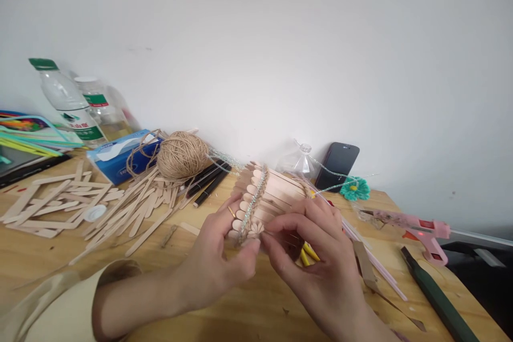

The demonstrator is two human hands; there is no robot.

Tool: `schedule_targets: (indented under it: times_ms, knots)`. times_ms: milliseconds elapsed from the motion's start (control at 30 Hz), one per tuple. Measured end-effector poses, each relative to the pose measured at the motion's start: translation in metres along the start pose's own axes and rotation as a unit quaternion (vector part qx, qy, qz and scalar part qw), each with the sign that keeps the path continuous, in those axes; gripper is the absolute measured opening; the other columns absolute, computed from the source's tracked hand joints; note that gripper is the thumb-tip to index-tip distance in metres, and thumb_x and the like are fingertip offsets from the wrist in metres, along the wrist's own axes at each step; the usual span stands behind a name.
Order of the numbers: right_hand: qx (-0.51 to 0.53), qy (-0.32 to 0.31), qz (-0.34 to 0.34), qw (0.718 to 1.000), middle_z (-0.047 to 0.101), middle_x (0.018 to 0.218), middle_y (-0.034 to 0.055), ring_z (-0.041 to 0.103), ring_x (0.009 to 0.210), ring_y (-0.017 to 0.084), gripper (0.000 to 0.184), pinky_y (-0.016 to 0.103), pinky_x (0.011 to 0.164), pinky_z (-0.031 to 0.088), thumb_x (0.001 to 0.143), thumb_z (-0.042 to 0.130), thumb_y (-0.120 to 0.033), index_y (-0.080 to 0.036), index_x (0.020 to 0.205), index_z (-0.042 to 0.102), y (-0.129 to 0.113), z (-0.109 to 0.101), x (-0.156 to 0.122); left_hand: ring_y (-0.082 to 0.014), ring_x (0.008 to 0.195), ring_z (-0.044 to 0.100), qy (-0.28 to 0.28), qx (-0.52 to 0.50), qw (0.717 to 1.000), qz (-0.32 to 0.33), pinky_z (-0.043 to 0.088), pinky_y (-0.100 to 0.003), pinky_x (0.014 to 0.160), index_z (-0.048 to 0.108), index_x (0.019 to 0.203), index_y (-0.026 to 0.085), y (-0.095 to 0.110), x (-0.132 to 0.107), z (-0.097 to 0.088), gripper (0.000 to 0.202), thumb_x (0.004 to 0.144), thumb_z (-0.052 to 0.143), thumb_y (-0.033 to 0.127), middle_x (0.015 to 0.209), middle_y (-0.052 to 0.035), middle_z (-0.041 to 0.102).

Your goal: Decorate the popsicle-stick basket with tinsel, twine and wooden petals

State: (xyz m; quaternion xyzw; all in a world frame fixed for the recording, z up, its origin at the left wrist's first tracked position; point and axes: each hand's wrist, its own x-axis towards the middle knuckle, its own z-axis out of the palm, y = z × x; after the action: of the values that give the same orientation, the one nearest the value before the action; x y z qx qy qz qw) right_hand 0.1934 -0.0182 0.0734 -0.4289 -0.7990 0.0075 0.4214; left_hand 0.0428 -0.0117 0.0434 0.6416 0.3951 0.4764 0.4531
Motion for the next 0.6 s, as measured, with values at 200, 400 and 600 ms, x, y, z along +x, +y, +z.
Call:
schedule_targets:
  times_ms: [200,400,600]
  knots:
    - [-0.009,-0.002,-0.007,1.0,0.055,0.061,-0.0019,0.05,0.061,0.015,0.008,0.033,0.06,0.032,0.074,0.062,-0.014,-0.021,0.07,0.06,-0.0001,0.0008,-0.0016,-0.0157,0.086,0.06,-0.002,-0.063,0.998,-0.023,0.048,-0.024,0.078,0.064,0.097,0.021,0.0038,0.0019,0.0012,0.021,0.082,0.049,0.021,0.096,-0.0012,0.066]
    - [-0.017,-0.002,-0.009,1.0,0.056,0.061,-0.002,0.051,0.061,0.015,0.009,0.033,0.06,0.034,0.076,0.06,-0.016,-0.022,0.07,0.06,-0.0014,0.0021,-0.0016,-0.0129,0.076,0.059,0.012,-0.09,0.995,-0.049,0.049,-0.021,0.074,0.064,0.09,0.019,0.0081,0.0025,0.0027,0.018,0.079,0.049,0.018,0.083,0.0014,0.066]
    - [-0.024,0.01,-0.009,1.0,0.055,0.06,-0.0015,0.05,0.06,0.016,0.007,0.033,0.059,0.034,0.074,0.061,-0.018,-0.022,0.069,0.06,-0.0025,0.0037,-0.0021,-0.015,0.073,0.059,0.015,-0.083,0.994,-0.064,0.05,-0.024,0.071,0.064,0.089,0.017,0.0065,0.0028,0.003,0.019,0.077,0.05,0.02,0.079,-0.0005,0.066]
